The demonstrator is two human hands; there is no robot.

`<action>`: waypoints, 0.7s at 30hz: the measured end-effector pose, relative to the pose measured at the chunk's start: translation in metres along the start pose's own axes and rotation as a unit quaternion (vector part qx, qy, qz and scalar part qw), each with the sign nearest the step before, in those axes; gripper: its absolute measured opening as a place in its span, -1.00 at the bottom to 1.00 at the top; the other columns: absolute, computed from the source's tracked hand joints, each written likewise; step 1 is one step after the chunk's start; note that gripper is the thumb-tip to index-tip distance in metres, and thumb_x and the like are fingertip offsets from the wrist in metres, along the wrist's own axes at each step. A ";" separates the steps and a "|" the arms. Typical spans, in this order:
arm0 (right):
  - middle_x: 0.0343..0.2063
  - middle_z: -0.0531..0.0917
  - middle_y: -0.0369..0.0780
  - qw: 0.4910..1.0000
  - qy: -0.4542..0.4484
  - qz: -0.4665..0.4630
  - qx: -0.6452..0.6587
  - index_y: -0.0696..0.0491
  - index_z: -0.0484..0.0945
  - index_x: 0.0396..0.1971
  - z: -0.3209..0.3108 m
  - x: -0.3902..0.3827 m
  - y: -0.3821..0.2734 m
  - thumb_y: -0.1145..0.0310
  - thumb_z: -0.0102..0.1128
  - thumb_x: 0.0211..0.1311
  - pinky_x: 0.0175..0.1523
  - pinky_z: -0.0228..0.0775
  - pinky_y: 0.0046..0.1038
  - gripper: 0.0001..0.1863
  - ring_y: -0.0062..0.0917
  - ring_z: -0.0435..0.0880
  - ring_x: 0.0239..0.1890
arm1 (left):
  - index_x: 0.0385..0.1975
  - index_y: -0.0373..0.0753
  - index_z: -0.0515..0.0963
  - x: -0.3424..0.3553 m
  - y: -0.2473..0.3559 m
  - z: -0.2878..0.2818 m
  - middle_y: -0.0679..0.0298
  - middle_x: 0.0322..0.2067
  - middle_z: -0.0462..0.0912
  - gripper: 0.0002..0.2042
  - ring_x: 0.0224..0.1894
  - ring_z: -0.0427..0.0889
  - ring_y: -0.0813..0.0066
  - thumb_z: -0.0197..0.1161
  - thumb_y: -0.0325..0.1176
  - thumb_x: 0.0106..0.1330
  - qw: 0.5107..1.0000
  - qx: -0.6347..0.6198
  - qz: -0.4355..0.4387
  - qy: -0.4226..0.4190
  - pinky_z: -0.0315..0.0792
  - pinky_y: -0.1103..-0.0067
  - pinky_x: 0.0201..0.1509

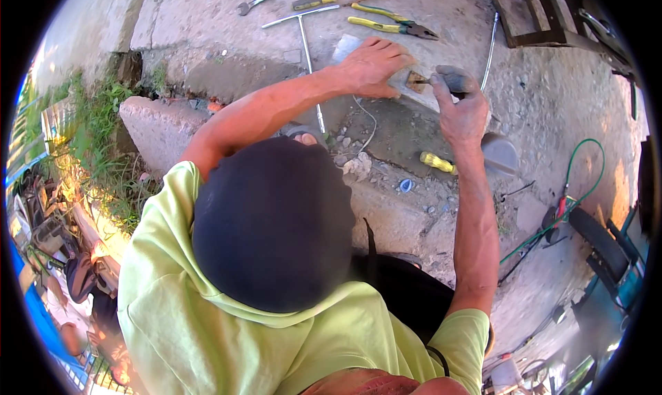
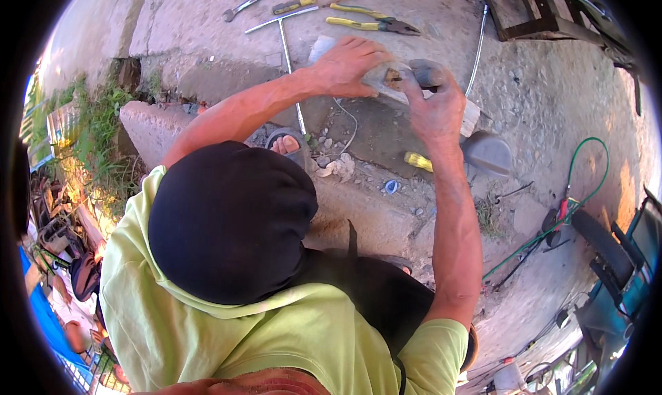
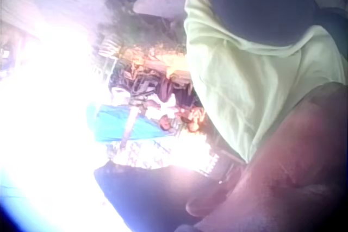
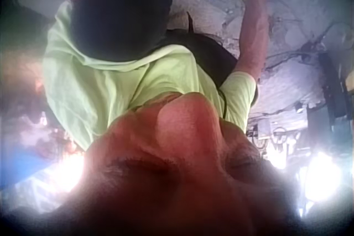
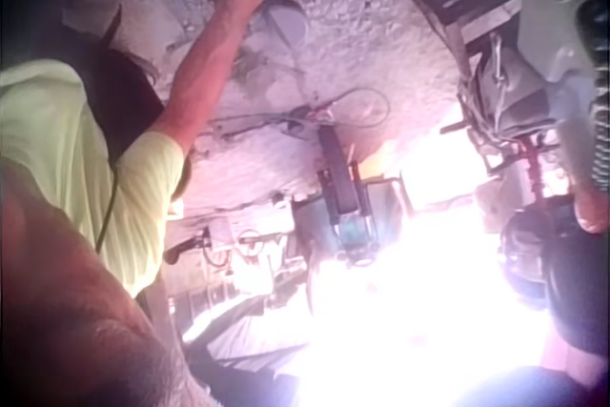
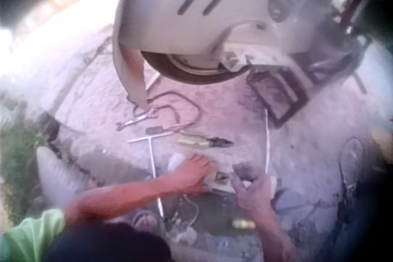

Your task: The person removes a metal bracket from a moped, shapes it by striking a punch with a hammer against a block, searches through a hardware tray, continues hammering the bracket, and aligns it back onto the moped.

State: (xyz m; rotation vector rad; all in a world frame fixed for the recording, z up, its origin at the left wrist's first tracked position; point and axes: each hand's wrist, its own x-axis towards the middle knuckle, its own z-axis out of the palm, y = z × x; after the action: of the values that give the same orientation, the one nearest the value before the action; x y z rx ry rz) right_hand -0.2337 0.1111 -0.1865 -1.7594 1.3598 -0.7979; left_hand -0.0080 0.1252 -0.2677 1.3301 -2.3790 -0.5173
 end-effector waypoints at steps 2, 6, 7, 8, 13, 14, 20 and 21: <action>-0.33 0.78 -0.20 1.000 0.003 -0.003 0.012 0.16 0.70 -0.16 0.000 -0.002 0.005 0.36 0.45 0.21 -0.10 0.56 -0.49 -0.75 -0.60 0.72 -0.30 | 0.27 -0.16 0.45 0.000 0.000 0.001 0.14 0.19 0.52 -0.24 0.28 0.43 0.14 0.53 -0.15 -0.02 1.000 0.004 0.002 0.000 0.25 0.25 0.39; -0.31 0.78 -0.19 1.000 0.006 -0.010 0.011 0.16 0.71 -0.14 0.004 0.001 0.002 0.35 0.48 0.20 -0.10 0.57 -0.49 -0.72 -0.58 0.74 -0.29 | 0.26 -0.16 0.45 -0.003 -0.002 -0.002 0.14 0.18 0.52 -0.24 0.28 0.43 0.14 0.53 -0.15 -0.02 1.000 0.004 -0.005 0.003 0.25 0.24 0.39; -0.31 0.78 -0.19 1.000 0.004 -0.011 0.011 0.16 0.71 -0.14 0.005 0.001 0.001 0.35 0.48 0.20 -0.10 0.57 -0.49 -0.72 -0.58 0.74 -0.29 | 0.26 -0.16 0.45 -0.003 -0.003 -0.003 0.14 0.19 0.52 -0.24 0.28 0.43 0.14 0.54 -0.15 -0.02 1.000 0.005 -0.009 0.000 0.24 0.24 0.39; -0.32 0.78 -0.18 1.000 0.016 -0.011 -0.003 0.15 0.71 -0.16 0.006 0.001 0.001 0.33 0.49 0.19 -0.10 0.58 -0.47 -0.72 -0.55 0.75 -0.29 | 0.26 -0.16 0.45 -0.003 -0.003 -0.003 0.15 0.19 0.52 -0.24 0.28 0.43 0.14 0.54 -0.14 -0.02 1.000 0.006 -0.010 -0.004 0.24 0.24 0.39; -0.38 0.77 -0.13 0.998 0.020 0.023 -0.055 0.12 0.71 -0.26 0.000 -0.009 -0.003 0.30 0.49 0.13 -0.16 0.60 -0.36 -0.75 -0.40 0.78 -0.32 | 0.24 -0.17 0.48 0.012 0.004 0.002 0.10 0.16 0.55 -0.28 0.25 0.47 0.06 0.54 -0.12 0.01 0.999 -0.030 0.020 -0.005 0.29 0.18 0.36; -0.40 0.76 -0.12 0.999 -0.023 0.035 -0.010 0.09 0.70 -0.25 0.005 -0.009 0.006 0.27 0.44 0.14 -0.19 0.59 -0.32 -0.75 -0.38 0.76 -0.36 | 0.19 -0.15 0.52 0.014 0.004 0.004 0.03 0.12 0.56 -0.32 0.21 0.49 0.02 0.52 -0.09 0.01 0.999 -0.045 0.022 0.011 0.32 0.14 0.31; -0.38 0.64 -0.02 0.998 0.037 0.023 -0.053 0.14 0.61 -0.47 0.034 -0.005 0.004 0.12 0.37 -0.01 -0.11 0.55 -0.09 -0.65 -0.04 0.67 -0.26 | 0.15 -0.23 0.53 0.004 -0.028 0.029 0.06 0.07 0.61 -0.41 0.17 0.55 0.05 0.54 -0.30 0.06 0.980 -0.200 0.005 -0.002 0.42 0.21 0.24; -0.40 0.64 -0.02 0.997 0.060 0.014 -0.035 0.14 0.61 -0.50 0.027 -0.010 -0.004 0.10 0.41 -0.03 -0.11 0.56 -0.09 -0.64 -0.03 0.68 -0.28 | 0.16 -0.24 0.52 0.000 -0.039 0.029 0.08 0.08 0.60 -0.42 0.18 0.55 0.09 0.53 -0.32 0.09 0.973 -0.229 0.000 -0.012 0.43 0.23 0.24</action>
State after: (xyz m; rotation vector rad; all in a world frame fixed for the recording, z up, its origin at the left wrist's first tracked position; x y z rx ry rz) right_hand -0.2114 0.1267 -0.1978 -1.7665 1.5046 -0.8611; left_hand 0.0065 0.1101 -0.3115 1.1143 -2.0987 -1.0147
